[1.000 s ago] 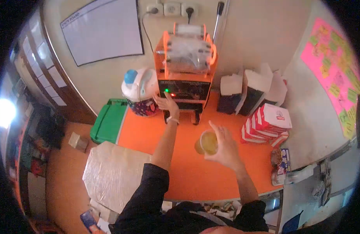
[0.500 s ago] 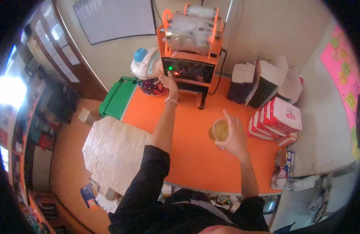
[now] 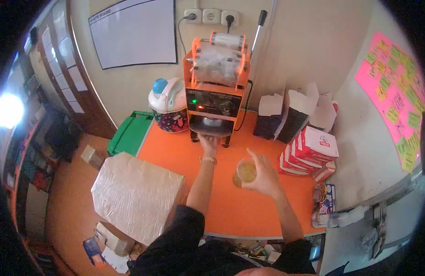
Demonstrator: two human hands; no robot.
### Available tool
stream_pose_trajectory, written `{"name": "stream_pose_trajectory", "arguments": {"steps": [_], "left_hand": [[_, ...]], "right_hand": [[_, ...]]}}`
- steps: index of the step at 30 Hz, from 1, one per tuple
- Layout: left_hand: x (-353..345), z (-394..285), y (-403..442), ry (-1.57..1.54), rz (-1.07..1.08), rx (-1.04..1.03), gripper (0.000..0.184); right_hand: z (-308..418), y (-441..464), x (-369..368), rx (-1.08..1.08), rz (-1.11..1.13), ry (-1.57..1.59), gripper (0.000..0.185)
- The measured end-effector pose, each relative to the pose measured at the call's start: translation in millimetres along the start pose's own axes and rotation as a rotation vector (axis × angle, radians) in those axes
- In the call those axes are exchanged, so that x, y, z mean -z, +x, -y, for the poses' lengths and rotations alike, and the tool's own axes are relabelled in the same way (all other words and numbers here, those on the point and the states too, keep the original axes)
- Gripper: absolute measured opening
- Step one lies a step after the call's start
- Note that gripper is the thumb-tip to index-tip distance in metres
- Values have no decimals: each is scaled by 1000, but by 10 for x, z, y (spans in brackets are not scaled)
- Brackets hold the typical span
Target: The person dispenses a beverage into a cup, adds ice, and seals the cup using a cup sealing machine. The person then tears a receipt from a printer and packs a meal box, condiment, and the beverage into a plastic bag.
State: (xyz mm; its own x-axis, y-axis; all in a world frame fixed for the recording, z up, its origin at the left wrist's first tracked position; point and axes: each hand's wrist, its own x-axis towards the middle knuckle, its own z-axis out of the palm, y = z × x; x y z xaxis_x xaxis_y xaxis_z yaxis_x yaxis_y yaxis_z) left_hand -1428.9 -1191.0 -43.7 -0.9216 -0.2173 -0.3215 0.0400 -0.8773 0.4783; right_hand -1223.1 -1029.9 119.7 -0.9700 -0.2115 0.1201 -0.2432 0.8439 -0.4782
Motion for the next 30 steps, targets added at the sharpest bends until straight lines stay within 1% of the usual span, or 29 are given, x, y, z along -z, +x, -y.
{"name": "stream_pose_trajectory", "arguments": {"steps": [1,2,4,5,7,8,10,11,15,17,18,20,21,23,24,26,28,29,30], "left_hand": [[84,-7,-205,3,11,-71,60],[228,0,-317,1,-7,-75,60],[470,-8,-528,-58,-27,-55,56],[490,-40,-711,-65,-48,-58,56],[429,-162,-1070,-87,-80,-34,50],[535,-119,-1071,-99,-93,-49,50],[667,-56,-1026,-5,-84,-87,56],[671,-78,-1010,5,-98,-111,54],[733,-9,-936,49,-178,-129,56],[663,-78,-1016,36,-193,-55,60],[603,-133,-1068,36,-195,-51,60],[436,-334,-1187,22,-211,138,68],[445,-356,-1138,19,-212,139,68],[457,-401,-1051,-201,21,237,75],[436,-417,-1045,-203,21,237,75],[294,-512,-1128,-165,53,219,75],[358,-468,-1051,-178,62,257,75],[381,-433,-1015,-190,78,287,74],[395,-391,-982,-193,75,300,74]], "right_hand": [[16,106,14,84,-40,-3,101],[47,222,25,166,-79,-2,100],[212,512,120,201,-65,-49,100],[292,651,150,232,-65,-104,99],[407,955,109,234,-55,-119,99],[460,1105,74,230,-68,-136,98],[521,1393,-37,242,-74,-156,98],[521,1505,-123,227,-91,-170,98],[377,1845,-534,219,-89,-195,95],[294,1958,-726,170,-16,-181,97],[250,2001,-811,167,-12,-182,97],[219,2040,-944,205,3,-165,99],[220,2042,-989,118,62,-136,99],[120,2090,-1145,134,69,-110,99],[58,2118,-1225,151,75,-83,99],[33,2133,-1264,142,43,-148,99],[-57,2113,-1227,253,38,40,99],[-98,2084,-1190,241,42,34,99],[-142,2039,-1147,290,-20,151,95]]}}
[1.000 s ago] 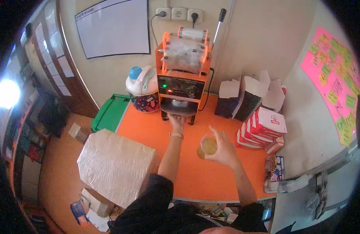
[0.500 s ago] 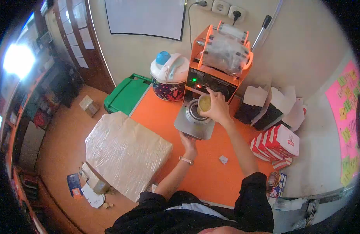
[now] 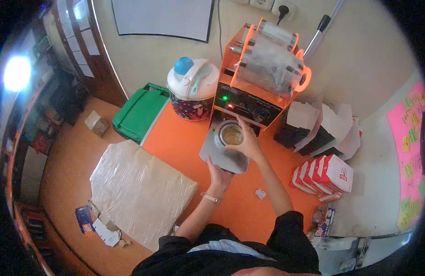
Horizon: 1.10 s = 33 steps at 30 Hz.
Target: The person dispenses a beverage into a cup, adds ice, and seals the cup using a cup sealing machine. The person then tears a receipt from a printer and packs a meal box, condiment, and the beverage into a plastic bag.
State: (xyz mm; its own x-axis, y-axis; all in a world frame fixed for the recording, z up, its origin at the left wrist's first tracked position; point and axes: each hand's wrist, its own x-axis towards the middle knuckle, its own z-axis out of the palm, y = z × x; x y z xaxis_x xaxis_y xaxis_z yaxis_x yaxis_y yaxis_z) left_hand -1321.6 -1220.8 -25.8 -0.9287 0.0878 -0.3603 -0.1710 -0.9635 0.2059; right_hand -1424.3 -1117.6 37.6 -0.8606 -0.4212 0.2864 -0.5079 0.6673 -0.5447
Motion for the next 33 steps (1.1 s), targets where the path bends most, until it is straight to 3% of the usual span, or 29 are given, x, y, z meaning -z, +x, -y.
{"name": "stream_pose_trajectory", "arguments": {"steps": [4,5,11,13,14,16,19,26,33], "left_hand": [[-35,51,192,54,10,-51,79],[-70,37,263,20,10,-48,79],[-430,-25,793,-32,51,-86,72],[-299,27,1095,-32,187,-143,53],[-233,54,1256,-30,188,-141,53],[-177,96,1466,200,20,-174,46],[-133,150,1552,110,45,-272,34],[-124,151,1513,184,-48,-278,31],[-113,148,1493,163,14,-272,30]], "right_hand": [[-84,-305,337,42,-227,96,76],[-50,-398,434,-23,-241,168,64],[-176,-827,782,-242,-323,305,50],[-252,-907,810,-273,-313,332,48],[-285,-924,817,-301,-303,360,46],[-312,-956,834,-324,-300,358,44],[-381,-1004,807,-352,-306,366,42],[-457,-980,707,-384,-313,397,44],[-456,-949,699,-376,-338,427,43]]}}
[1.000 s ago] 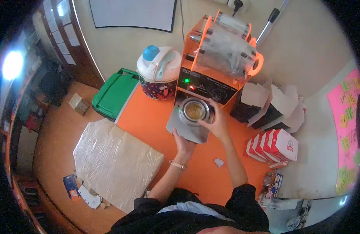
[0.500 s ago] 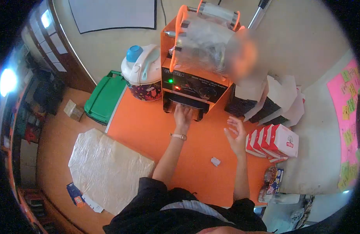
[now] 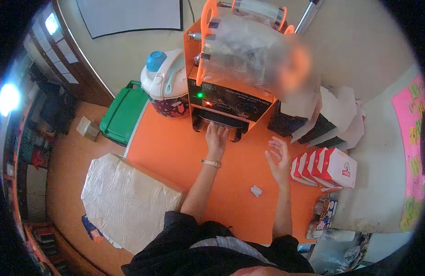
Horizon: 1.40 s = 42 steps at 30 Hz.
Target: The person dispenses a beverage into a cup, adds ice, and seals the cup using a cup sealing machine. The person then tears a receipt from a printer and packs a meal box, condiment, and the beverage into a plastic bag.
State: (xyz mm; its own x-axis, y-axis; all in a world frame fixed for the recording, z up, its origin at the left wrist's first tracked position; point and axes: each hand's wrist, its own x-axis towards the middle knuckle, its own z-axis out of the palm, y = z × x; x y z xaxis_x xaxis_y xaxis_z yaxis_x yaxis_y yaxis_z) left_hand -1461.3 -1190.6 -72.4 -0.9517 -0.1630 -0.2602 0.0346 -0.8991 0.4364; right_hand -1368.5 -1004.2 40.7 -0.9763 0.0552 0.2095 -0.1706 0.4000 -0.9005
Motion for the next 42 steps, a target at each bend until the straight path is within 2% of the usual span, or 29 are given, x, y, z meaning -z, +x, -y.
{"name": "stream_pose_trajectory", "arguments": {"steps": [2,4,6,7,8,10,12,13,15,16,17,18,19,21,22,23,24,25,27,28,29,31,32,35,37,38,39,41,42], "left_hand": [[-63,-61,-81,5,29,-6,30],[-188,-164,-288,174,-269,-36,36],[-608,-269,-646,383,-188,-631,45],[-986,-431,-812,404,-22,-837,52],[-1337,-603,-938,419,143,-1039,59],[-1806,-904,-809,833,233,-1606,74],[-2298,-1189,-700,1137,330,-1800,73],[-2475,-1322,-687,1141,326,-1814,73],[-2747,-1566,-661,1690,556,-1754,71],[-2838,-1670,-632,1713,553,-1761,71],[-2908,-1762,-605,1872,650,-1640,73],[-2987,-1824,-576,2023,743,-1498,76],[-3091,-1864,-548,2046,743,-1485,76],[-3263,-1898,-453,2225,926,-943,76],[-3311,-1919,-357,2247,1073,-929,75],[-3340,-1914,-300,2243,1069,-895,75],[-3362,-1907,-255,2217,1138,-767,72],[-3379,-1865,-113,2135,1185,-763,72],[-3412,-1783,156,1972,1279,-749,75],[-3463,-1803,128,2007,1283,-528,72],[-3456,-1794,161,1991,1294,-463,71],[-3445,-1777,228,1958,1310,-333,67],[-3432,-1792,190,1944,1344,-503,70],[-3208,-1819,-79,1783,1510,-1036,73],[-2961,-1787,-464,1884,888,-1729,69],[-2837,-1771,-602,1953,813,-1729,79],[-2739,-1724,-629,1947,817,-1720,79],[-2605,-1661,-713,1763,665,-2005,70],[-2560,-1670,-729,1807,690,-1990,74]], "right_hand": [[7,29,4,20,-21,73,42],[41,223,106,123,-106,152,40],[186,645,277,242,-299,272,33],[376,976,407,260,-406,313,29],[579,1354,553,434,-451,186,23],[1181,2037,612,593,-514,83,23],[1738,2571,496,786,-495,-127,26],[1857,2913,437,820,-341,-154,27],[2038,3469,284,828,-63,-318,30],[2081,3655,202,797,58,-453,32],[2043,3811,131,797,58,-429,32],[1970,3936,46,742,29,-655,32],[1878,4008,-27,677,3,-883,33],[1943,3914,-48,615,6,-887,40],[1993,3850,-25,566,-2,-914,48],[1959,3870,23,553,23,-916,48],[1950,3891,87,675,123,-737,51],[1914,3912,138,788,218,-550,54],[1862,3768,188,748,183,-174,59],[1904,3635,278,783,268,-42,58],[1961,3500,365,818,353,91,57],[2108,3021,427,729,430,-14,56],[2150,2875,460,634,479,-117,55],[2039,2960,495,577,459,-191,54],[1962,2972,507,571,483,-189,54],[1913,2975,482,565,527,-189,54],[1868,2991,399,556,528,-193,54],[1863,2961,227,839,775,-201,56],[1872,2939,284,836,776,-204,56]]}}
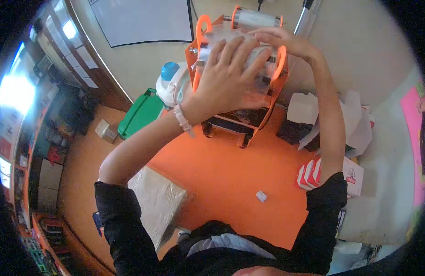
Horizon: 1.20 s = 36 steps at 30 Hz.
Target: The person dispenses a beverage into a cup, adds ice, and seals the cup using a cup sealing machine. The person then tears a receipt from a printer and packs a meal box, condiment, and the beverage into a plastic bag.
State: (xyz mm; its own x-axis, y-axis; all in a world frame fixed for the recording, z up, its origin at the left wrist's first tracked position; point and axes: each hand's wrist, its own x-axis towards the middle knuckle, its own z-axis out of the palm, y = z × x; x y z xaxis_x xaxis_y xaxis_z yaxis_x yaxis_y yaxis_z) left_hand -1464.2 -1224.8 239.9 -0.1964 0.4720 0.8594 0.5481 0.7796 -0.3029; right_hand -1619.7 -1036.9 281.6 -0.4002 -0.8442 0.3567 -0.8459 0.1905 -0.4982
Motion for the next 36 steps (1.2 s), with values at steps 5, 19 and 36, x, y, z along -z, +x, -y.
{"name": "stream_pose_trajectory", "arguments": {"steps": [5,19,36], "left_hand": [[315,506,643,-519,527,-23,82],[-134,477,316,-281,339,-113,86],[-711,8,-542,319,-340,62,39]], "right_hand": [[472,-5,178,-385,235,-168,57],[-625,-210,1218,-298,-1300,-639,59],[63,156,1398,-294,-1027,734,34]]}}
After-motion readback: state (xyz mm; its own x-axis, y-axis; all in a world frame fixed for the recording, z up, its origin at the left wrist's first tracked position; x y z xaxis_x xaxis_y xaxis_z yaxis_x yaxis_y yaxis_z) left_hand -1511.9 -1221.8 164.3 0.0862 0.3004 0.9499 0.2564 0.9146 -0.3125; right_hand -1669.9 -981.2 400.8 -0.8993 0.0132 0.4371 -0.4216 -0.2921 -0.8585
